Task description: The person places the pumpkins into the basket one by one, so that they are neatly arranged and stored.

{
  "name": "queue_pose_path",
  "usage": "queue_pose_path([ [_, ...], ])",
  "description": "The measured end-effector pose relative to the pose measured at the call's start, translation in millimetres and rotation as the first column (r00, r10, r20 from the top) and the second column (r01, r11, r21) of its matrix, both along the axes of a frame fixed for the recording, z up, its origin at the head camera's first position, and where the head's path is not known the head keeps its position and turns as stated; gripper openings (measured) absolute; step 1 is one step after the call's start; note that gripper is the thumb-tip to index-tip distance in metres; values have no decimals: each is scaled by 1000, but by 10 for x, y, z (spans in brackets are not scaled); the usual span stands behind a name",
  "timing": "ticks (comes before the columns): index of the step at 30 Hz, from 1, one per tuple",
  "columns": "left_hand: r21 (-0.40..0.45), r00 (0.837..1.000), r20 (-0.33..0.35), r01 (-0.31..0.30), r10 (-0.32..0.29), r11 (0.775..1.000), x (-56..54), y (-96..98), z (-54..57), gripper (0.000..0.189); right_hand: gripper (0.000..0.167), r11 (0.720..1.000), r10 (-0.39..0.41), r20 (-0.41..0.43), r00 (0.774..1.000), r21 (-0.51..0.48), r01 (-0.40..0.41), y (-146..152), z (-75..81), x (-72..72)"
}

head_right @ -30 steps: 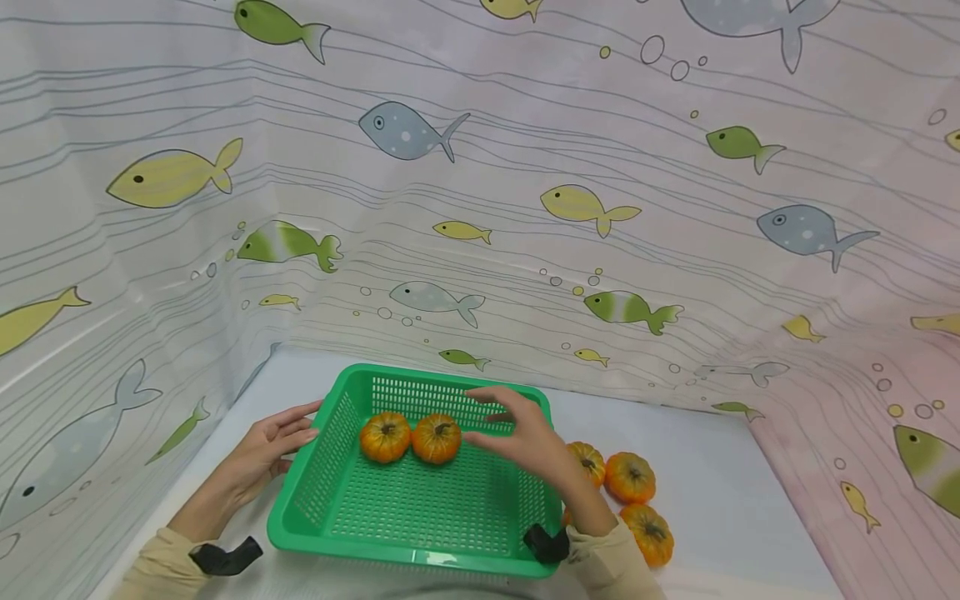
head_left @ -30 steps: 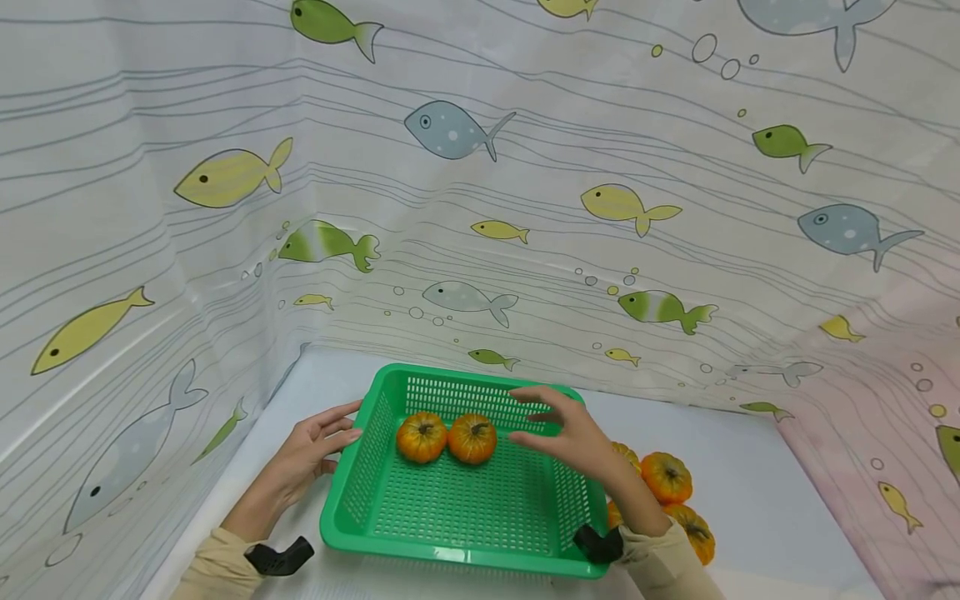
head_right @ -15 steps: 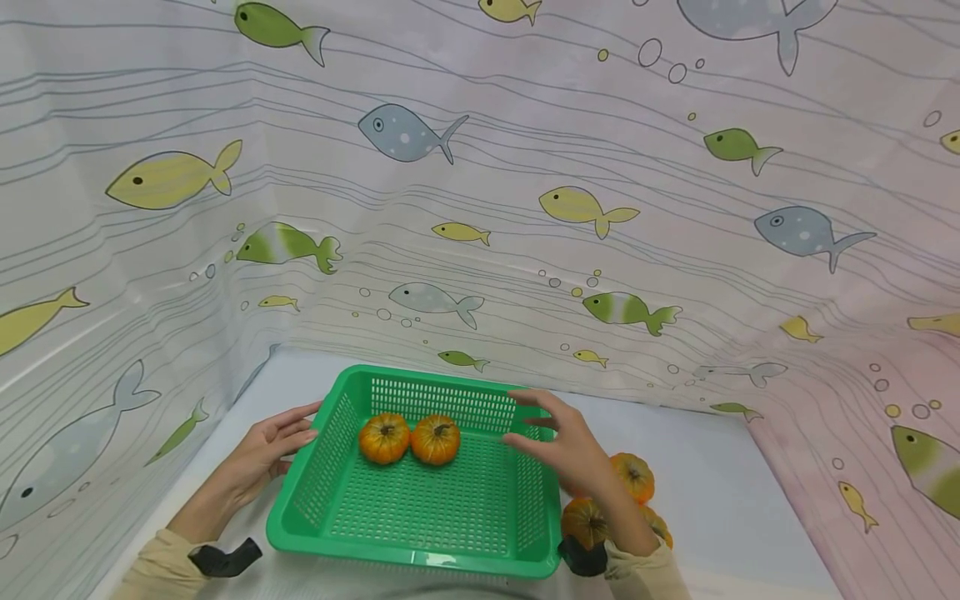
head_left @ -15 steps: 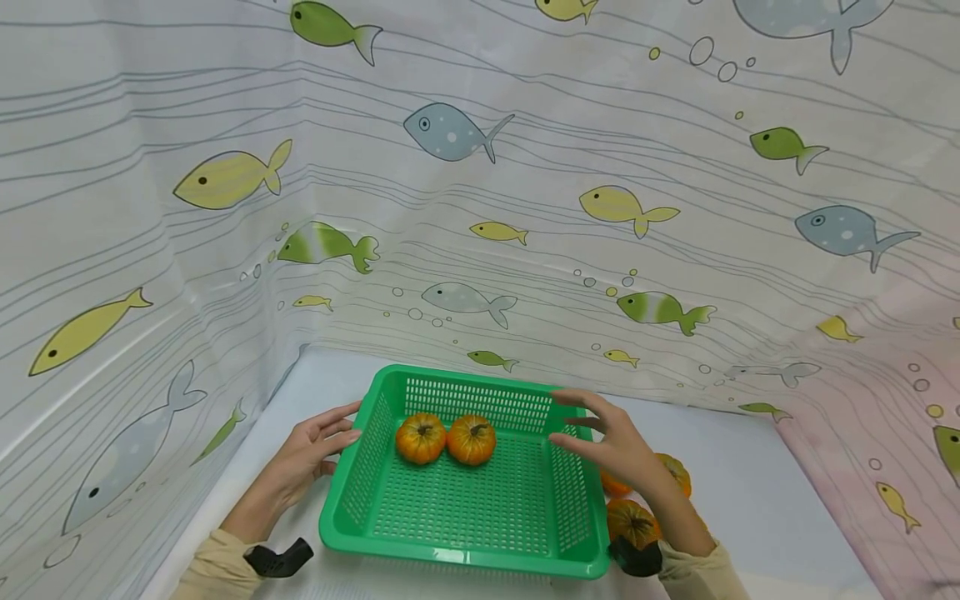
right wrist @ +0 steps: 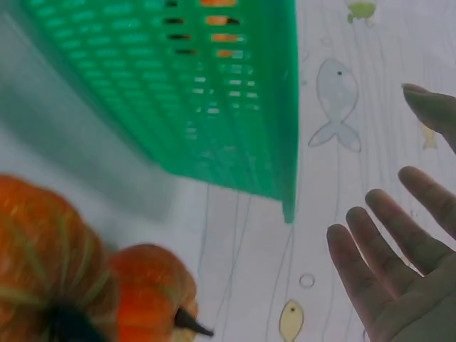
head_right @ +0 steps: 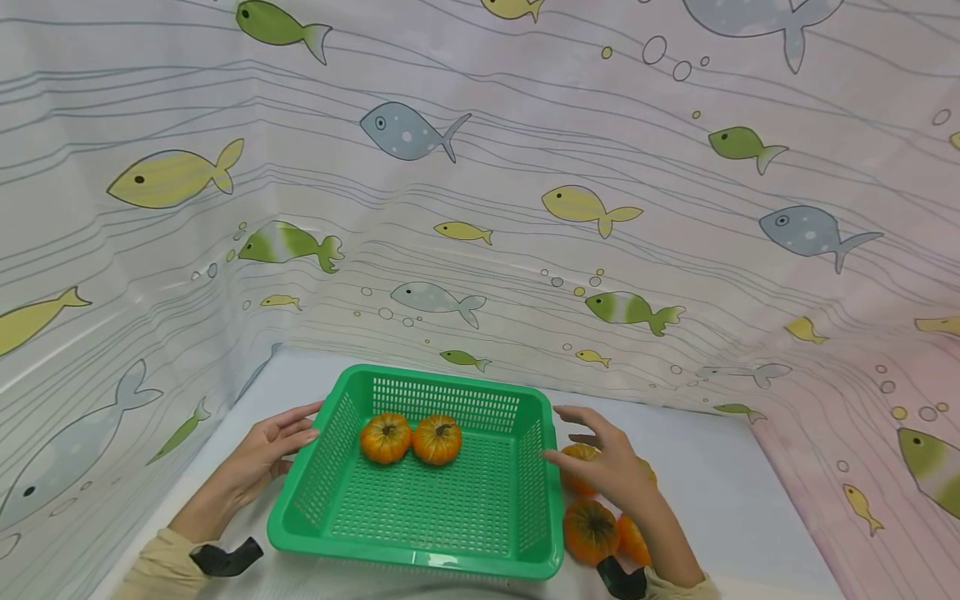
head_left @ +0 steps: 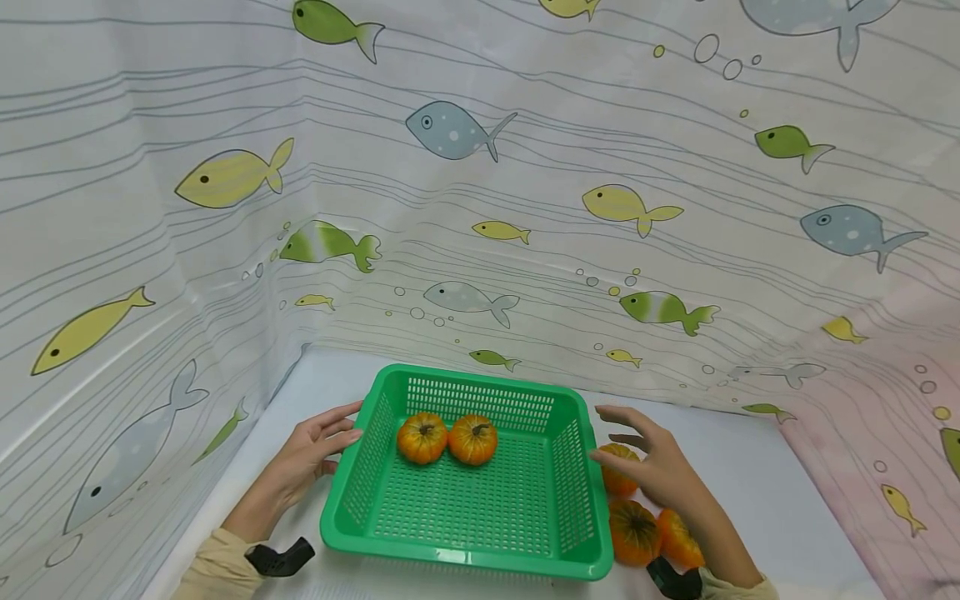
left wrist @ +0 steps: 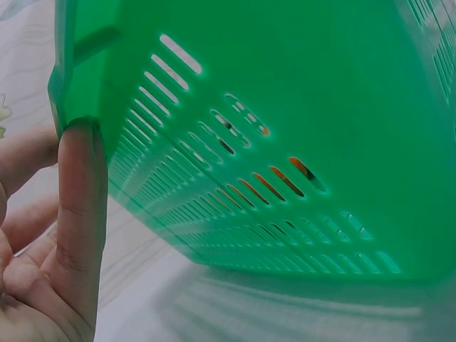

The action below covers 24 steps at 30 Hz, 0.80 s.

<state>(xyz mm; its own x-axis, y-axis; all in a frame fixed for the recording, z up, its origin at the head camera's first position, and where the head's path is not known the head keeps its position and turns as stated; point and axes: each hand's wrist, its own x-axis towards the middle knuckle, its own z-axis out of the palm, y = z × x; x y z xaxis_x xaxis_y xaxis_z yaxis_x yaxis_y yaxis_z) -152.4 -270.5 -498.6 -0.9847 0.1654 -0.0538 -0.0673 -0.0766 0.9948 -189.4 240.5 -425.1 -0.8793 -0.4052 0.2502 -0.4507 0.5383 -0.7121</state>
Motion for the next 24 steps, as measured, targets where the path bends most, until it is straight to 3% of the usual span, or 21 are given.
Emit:
queue_pose_path([
  [6,-3,1000,3,-5,5,1000,-8,-11,-18,63,59,992,-104,20,994,76,102,196,-106,61],
  [18,0,1000,18,-10,10,1000,-9,-4,-26,64,63,970,-223,94,970,120,211,491,-255,204],
  [24,-9,1000,13,-14,14,1000,-12,-10,-29,63,64,954,-273,90,958,155,258,601,-344,293],
])
